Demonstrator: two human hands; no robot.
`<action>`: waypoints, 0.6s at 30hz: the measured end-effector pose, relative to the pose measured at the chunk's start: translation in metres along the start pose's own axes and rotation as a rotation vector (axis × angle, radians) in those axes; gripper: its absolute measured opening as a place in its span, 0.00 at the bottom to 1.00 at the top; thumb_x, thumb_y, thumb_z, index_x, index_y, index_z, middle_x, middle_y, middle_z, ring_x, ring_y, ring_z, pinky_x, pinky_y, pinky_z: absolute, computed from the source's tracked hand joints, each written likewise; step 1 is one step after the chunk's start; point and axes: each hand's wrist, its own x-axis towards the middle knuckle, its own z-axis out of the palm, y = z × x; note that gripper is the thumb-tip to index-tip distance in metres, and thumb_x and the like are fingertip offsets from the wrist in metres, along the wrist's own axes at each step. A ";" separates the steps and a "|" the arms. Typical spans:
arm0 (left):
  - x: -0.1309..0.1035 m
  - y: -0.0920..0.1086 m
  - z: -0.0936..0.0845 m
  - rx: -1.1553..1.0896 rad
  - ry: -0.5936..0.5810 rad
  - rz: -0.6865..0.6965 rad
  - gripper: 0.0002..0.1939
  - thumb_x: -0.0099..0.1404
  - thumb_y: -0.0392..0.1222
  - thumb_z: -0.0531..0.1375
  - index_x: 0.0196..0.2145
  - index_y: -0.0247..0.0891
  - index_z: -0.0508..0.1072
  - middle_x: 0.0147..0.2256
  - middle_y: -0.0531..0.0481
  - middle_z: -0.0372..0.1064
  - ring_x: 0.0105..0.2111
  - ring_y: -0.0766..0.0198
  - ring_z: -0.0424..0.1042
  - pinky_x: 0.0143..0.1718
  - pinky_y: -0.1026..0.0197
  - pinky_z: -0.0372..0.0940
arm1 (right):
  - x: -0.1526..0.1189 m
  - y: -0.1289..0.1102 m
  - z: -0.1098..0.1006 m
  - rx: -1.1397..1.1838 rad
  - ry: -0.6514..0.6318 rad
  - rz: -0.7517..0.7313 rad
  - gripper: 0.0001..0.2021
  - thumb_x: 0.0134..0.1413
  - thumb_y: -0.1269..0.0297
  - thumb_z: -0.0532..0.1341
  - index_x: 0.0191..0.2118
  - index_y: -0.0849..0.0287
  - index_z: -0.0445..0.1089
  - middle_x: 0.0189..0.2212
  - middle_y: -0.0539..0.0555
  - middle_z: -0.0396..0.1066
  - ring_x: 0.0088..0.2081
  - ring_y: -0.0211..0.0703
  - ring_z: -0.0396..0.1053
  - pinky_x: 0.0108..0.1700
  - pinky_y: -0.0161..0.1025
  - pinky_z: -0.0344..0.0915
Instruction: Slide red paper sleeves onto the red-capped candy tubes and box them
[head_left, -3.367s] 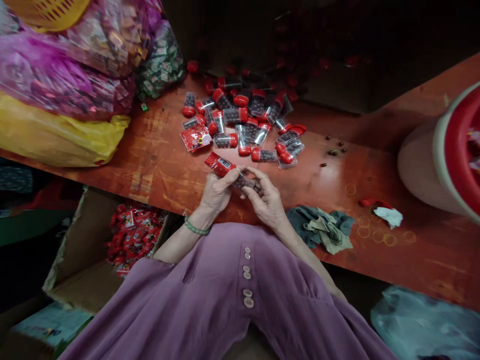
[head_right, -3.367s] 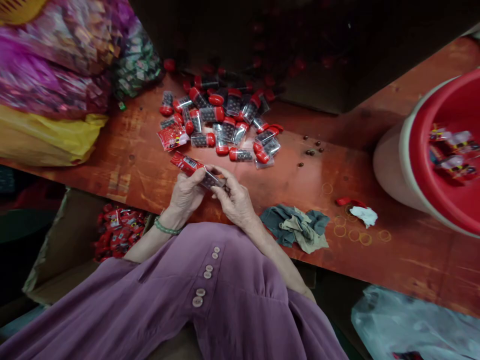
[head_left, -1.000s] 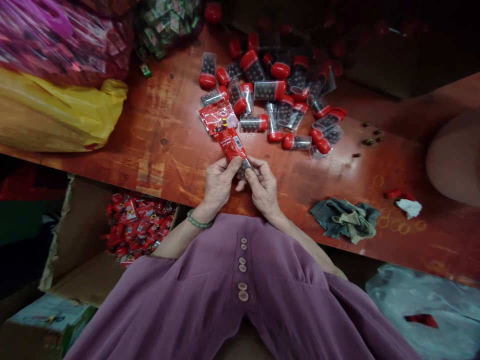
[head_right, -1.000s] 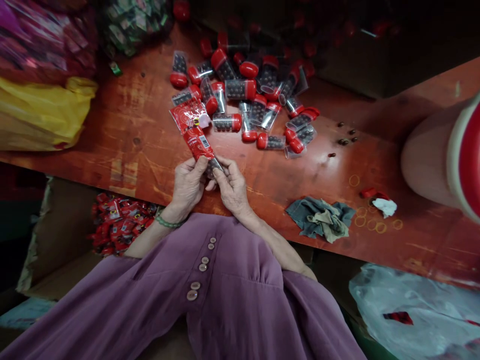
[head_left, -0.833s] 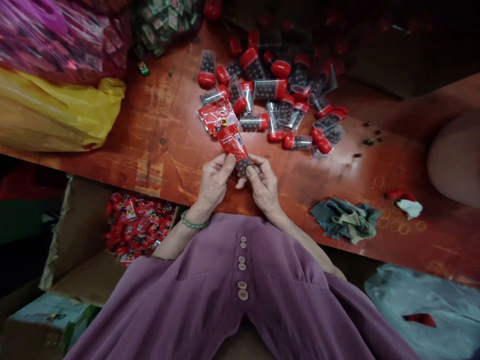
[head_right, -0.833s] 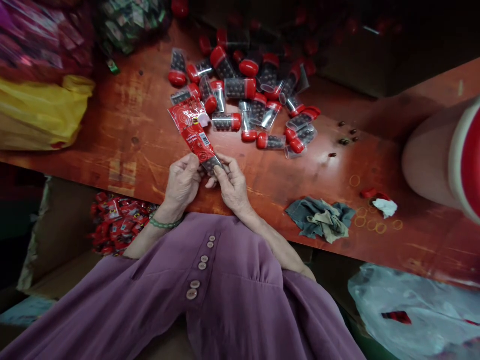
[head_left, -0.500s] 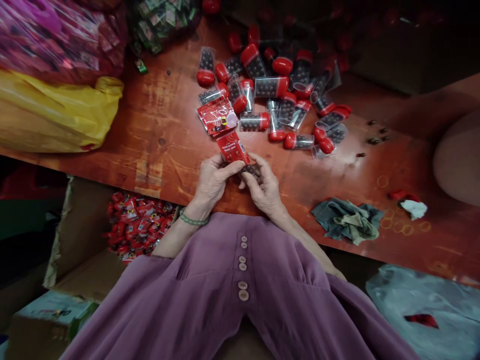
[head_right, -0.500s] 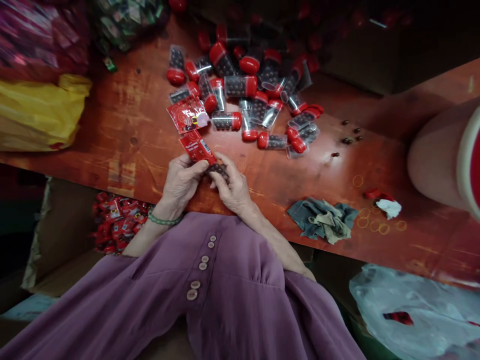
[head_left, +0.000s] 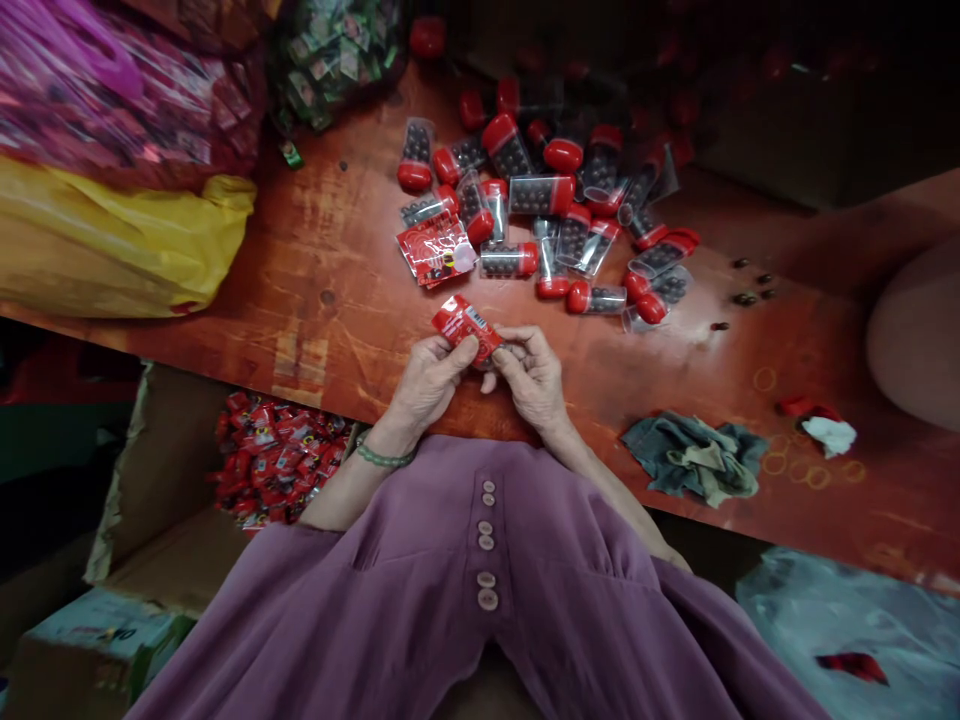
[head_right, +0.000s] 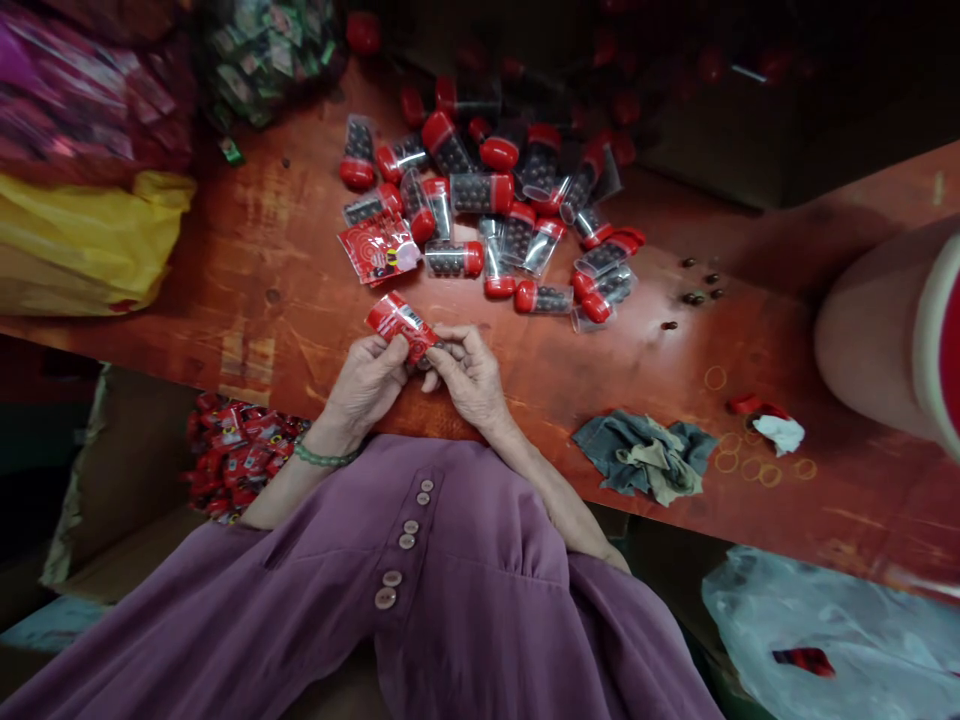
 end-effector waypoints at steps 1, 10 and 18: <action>0.000 0.001 0.000 -0.019 0.043 0.016 0.18 0.53 0.55 0.69 0.29 0.35 0.78 0.29 0.46 0.76 0.26 0.66 0.71 0.27 0.63 0.66 | 0.000 0.001 0.001 -0.001 0.003 0.015 0.17 0.55 0.50 0.64 0.41 0.55 0.61 0.26 0.43 0.72 0.19 0.29 0.69 0.24 0.30 0.67; -0.004 -0.001 0.010 -0.010 0.119 -0.006 0.20 0.50 0.55 0.70 0.32 0.35 0.79 0.33 0.44 0.78 0.31 0.62 0.75 0.24 0.66 0.66 | -0.002 0.010 0.005 -0.040 0.048 0.017 0.19 0.49 0.51 0.68 0.35 0.54 0.59 0.24 0.41 0.69 0.17 0.27 0.65 0.20 0.28 0.64; -0.025 -0.002 -0.012 0.183 0.192 0.056 0.14 0.57 0.51 0.67 0.33 0.37 0.80 0.33 0.48 0.78 0.34 0.62 0.76 0.43 0.60 0.70 | -0.003 0.015 0.010 -0.141 -0.087 -0.011 0.16 0.50 0.53 0.68 0.31 0.55 0.62 0.29 0.45 0.72 0.20 0.29 0.63 0.22 0.30 0.64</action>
